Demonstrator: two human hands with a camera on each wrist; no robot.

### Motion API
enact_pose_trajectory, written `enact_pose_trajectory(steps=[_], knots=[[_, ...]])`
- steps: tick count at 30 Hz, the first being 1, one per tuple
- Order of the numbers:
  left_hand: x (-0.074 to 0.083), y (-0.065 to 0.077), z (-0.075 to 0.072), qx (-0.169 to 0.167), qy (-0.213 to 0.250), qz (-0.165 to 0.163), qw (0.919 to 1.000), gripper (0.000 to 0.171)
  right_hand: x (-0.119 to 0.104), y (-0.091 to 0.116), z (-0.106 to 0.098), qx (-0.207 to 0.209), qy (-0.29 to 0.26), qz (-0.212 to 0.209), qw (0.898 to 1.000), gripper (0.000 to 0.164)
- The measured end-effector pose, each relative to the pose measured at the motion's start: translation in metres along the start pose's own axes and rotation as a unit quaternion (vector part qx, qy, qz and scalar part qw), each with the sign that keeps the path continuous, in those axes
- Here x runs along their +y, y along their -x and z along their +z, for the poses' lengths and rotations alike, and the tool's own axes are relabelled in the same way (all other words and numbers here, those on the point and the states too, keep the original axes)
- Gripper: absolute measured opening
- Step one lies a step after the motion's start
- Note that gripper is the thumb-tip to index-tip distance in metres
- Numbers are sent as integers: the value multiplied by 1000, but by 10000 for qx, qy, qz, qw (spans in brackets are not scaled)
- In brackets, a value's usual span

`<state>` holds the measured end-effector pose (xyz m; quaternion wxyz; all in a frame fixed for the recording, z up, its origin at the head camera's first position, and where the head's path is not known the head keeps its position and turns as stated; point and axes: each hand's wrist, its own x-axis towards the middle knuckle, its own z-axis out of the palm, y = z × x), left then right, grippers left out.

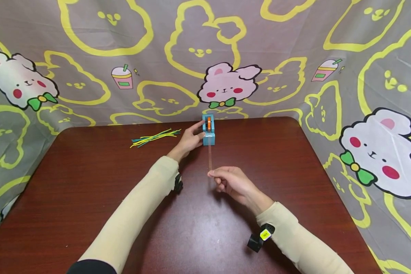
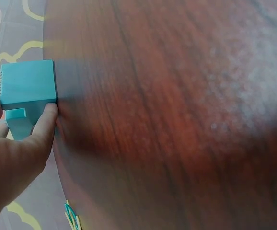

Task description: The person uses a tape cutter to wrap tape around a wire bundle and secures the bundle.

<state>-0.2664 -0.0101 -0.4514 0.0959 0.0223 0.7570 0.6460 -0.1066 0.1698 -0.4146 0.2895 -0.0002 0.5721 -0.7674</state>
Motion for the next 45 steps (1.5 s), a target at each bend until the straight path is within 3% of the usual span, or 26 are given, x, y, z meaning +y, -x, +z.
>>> enact_pose_trajectory(steps=[21,30,33,40,45], knots=[[5,3,3,26,-172,96,9998,53,0,10,0,-198,9,-102,9998,21],[2,4,1,28,58,126,9999,52,0,12,0,-156,7,-115,9998,21],[-2,6,0,143,6,249,9996,50,1,11,0,-249,11,-147,9996,21],[-7,12,0,368,-728,761,9938,46,1,10,-1,-331,-22,-192,9993,24],[-10,15,-5,456,-533,960,9929,48,0,9,-1,-345,3,-122,9993,23]])
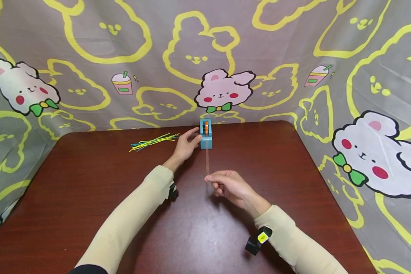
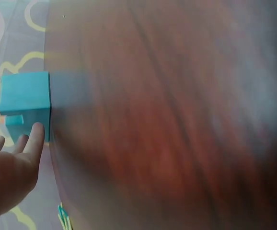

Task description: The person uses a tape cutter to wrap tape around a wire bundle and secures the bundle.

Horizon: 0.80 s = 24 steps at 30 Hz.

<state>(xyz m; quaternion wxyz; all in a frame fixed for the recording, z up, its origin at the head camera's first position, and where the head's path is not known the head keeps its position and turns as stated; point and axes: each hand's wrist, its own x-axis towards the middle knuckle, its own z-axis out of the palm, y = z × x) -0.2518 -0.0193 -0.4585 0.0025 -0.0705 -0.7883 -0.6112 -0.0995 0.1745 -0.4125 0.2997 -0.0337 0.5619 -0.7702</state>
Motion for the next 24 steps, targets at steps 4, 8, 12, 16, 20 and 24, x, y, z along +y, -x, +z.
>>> enact_pose_trajectory(steps=[4,8,12,16,20,24], knots=[[0,1,-12,-13,248,126,9996,51,1,-1,1,-3,45,21,10000,20],[1,1,-27,-6,318,295,9991,49,1,-2,3,-29,54,6,10000,20],[-2,1,-45,11,433,352,9984,47,2,-3,4,-11,57,-6,10000,22],[-8,2,-63,-9,338,325,9989,49,2,-4,4,16,71,5,10000,21],[-11,2,-82,27,147,376,9992,49,3,-4,4,-8,76,34,10000,20],[-14,0,-101,137,-11,387,9992,48,3,-5,4,-49,69,62,9999,20]])
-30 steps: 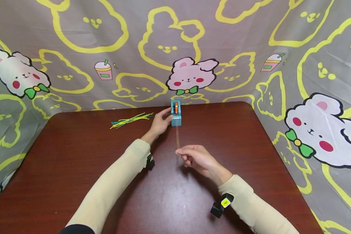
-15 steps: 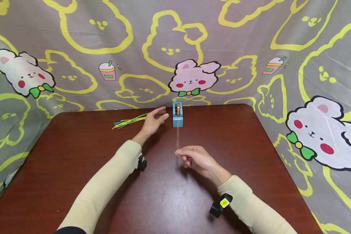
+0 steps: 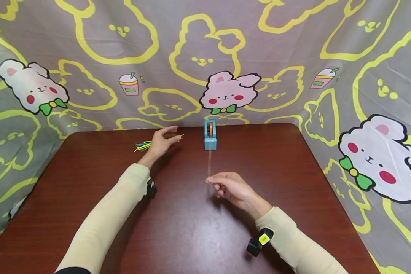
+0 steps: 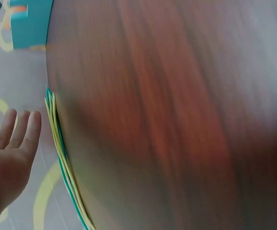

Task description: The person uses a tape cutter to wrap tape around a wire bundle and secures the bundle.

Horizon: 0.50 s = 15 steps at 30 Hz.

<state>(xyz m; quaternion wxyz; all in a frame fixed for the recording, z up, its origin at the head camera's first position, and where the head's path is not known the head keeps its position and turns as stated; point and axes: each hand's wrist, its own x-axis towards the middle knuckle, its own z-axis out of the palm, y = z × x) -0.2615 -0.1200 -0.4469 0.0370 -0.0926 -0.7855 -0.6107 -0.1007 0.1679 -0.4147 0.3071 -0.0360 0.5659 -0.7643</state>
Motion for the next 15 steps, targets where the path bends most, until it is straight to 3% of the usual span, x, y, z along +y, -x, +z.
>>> enact_pose_trajectory(steps=[7,15], knots=[[-9,-3,-28,132,-480,96,9987,49,1,-1,0,8,4,15,10000,19],[-16,0,-60,-24,-1379,-53,9904,54,-1,0,-1,-14,-38,45,10000,20]])
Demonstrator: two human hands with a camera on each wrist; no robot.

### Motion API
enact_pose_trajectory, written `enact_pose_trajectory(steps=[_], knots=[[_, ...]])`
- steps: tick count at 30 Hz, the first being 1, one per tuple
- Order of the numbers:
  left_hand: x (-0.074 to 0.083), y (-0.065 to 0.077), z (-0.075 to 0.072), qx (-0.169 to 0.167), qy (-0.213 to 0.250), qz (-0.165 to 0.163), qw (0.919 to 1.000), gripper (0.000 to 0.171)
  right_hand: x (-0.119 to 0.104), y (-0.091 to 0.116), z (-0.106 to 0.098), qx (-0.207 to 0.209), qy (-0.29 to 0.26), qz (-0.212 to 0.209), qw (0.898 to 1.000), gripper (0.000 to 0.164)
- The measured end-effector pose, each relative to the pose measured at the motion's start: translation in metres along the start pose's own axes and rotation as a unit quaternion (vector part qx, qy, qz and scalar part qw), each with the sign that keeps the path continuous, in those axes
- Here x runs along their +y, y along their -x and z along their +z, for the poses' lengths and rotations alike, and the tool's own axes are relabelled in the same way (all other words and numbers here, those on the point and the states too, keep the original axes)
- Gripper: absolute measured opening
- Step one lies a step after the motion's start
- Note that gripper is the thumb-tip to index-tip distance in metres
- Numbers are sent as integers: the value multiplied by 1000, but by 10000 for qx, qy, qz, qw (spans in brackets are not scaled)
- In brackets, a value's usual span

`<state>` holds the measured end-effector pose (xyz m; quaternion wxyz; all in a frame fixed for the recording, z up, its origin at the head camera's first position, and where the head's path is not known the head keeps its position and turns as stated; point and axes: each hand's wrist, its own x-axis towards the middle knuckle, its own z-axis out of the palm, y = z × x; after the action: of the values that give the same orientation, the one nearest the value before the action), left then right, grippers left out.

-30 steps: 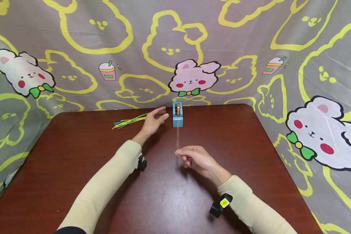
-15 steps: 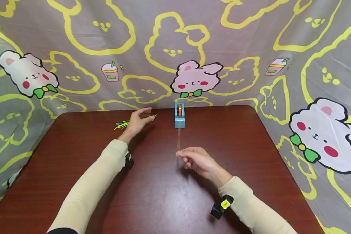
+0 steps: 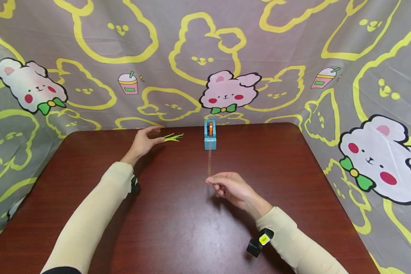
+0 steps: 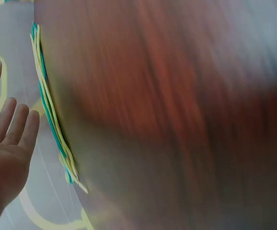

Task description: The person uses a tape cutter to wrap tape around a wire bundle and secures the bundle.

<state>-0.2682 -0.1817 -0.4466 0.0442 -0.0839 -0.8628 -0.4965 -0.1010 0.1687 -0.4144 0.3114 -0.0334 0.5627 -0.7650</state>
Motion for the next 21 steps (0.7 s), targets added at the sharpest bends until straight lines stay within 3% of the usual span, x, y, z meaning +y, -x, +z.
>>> enact_pose_trajectory(steps=[9,21], knots=[[-11,4,-23,-269,-313,-163,9990,60,0,0,-1,-60,-75,30,9999,22],[-24,7,-30,-783,-864,-434,9922,61,0,0,-1,-95,-30,52,9999,23]])
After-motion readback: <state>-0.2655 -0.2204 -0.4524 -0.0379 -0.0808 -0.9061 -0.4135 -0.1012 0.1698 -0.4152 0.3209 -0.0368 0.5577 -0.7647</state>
